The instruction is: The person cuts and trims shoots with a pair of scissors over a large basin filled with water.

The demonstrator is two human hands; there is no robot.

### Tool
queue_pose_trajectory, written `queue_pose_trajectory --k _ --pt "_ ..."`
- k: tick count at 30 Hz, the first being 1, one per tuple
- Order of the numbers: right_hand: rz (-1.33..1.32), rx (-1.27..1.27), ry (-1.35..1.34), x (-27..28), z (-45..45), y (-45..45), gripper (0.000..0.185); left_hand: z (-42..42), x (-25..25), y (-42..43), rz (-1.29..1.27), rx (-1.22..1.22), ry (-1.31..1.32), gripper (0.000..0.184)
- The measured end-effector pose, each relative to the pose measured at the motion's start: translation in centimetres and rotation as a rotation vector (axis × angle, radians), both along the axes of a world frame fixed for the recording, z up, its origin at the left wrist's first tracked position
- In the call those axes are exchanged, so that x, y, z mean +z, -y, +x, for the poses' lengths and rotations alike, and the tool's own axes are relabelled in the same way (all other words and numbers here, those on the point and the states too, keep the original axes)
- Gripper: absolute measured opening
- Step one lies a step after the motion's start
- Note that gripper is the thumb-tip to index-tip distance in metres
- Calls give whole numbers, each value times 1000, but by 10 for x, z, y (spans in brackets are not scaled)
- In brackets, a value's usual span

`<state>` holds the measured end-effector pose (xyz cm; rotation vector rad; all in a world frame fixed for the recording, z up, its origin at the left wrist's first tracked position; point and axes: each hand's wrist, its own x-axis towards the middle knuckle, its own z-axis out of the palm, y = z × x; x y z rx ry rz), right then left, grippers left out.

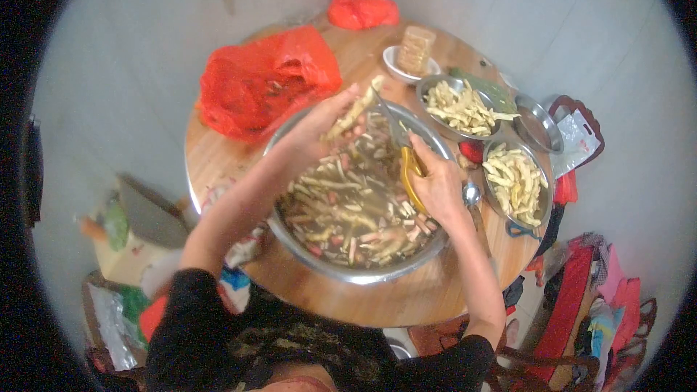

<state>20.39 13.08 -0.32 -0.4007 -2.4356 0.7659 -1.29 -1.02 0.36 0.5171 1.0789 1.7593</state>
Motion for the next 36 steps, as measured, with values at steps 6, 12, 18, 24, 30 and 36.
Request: queue_pose_trajectory --k 6,12,18,24,30,36 --pt "58 -12 -13 -2 2 3 49 -11 -18 -8 91 -54 74 27" --pt "-166 242 130 0 20 31 49 -18 -13 4 66 -64 49 26" --pt "-613 -75 219 28 14 30 50 -18 -25 -6 89 -35 133 24" --pt "-239 259 174 2 22 41 52 -12 -18 -2 92 48 157 18" --pt "-224 181 108 -8 21 43 52 -3 -10 5 74 104 110 21" --pt "-307 125 14 -15 18 14 50 -12 -19 -2 108 44 86 22"
